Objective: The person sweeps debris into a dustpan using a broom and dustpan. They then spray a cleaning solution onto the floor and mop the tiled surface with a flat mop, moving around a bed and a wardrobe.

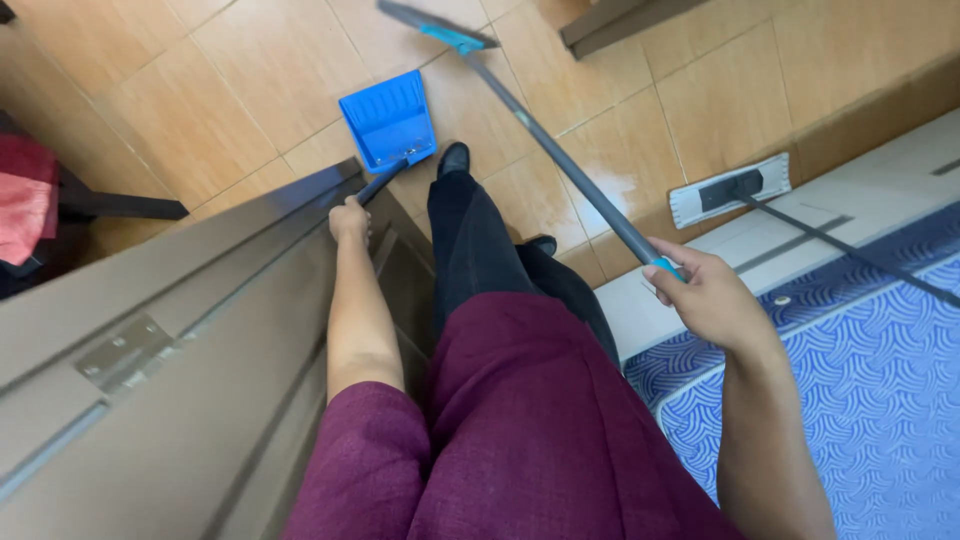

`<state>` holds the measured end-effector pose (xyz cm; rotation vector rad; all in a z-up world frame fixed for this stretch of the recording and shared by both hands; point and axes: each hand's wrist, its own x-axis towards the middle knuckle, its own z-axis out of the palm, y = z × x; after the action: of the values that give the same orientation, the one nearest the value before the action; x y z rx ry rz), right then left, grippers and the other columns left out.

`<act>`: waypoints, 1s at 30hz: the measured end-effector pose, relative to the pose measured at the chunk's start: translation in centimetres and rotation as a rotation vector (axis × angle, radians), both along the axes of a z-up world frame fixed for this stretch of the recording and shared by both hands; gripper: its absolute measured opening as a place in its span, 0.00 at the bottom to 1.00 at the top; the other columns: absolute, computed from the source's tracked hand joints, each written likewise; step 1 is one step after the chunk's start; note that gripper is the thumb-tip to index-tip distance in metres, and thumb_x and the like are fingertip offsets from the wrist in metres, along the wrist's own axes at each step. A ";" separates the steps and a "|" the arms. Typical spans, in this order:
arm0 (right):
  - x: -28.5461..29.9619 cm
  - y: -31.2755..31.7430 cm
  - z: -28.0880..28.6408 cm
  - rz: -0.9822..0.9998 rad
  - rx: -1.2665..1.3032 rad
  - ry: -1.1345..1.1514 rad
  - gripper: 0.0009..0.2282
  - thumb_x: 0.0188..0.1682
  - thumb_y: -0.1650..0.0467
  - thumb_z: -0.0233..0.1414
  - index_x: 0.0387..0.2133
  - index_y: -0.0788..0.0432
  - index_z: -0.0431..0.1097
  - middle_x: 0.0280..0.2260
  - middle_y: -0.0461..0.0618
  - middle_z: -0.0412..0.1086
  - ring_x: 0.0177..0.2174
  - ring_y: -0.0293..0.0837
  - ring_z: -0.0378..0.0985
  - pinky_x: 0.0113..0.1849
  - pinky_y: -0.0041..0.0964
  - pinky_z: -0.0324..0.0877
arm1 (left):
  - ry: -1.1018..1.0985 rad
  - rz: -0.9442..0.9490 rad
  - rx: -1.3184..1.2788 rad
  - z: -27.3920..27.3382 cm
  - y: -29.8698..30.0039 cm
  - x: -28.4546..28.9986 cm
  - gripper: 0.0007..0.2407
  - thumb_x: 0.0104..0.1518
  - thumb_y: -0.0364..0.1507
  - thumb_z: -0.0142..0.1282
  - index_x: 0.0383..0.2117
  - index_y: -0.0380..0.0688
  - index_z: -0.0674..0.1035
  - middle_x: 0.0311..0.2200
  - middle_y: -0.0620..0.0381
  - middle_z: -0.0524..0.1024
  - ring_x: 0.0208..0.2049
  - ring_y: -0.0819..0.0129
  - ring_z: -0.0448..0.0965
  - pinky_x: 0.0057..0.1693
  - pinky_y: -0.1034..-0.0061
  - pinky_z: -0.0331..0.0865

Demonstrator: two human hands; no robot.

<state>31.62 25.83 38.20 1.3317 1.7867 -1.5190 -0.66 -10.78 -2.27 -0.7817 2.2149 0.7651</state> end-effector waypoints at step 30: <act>-35.2 -10.8 -3.5 0.086 -0.432 0.127 0.28 0.49 0.71 0.52 0.66 0.49 0.57 0.22 0.41 0.58 0.17 0.33 0.58 0.20 0.30 0.57 | -0.341 -0.436 -0.663 -0.3 -6.8 -14.8 0.14 0.66 0.36 0.45 0.54 0.56 0.78 0.55 0.60 0.78 0.60 0.62 0.72 0.62 0.61 0.60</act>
<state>-3.63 15.03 34.69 0.9545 1.4489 -1.8421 -15.46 -17.56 -2.55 -0.6223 2.2001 -0.3170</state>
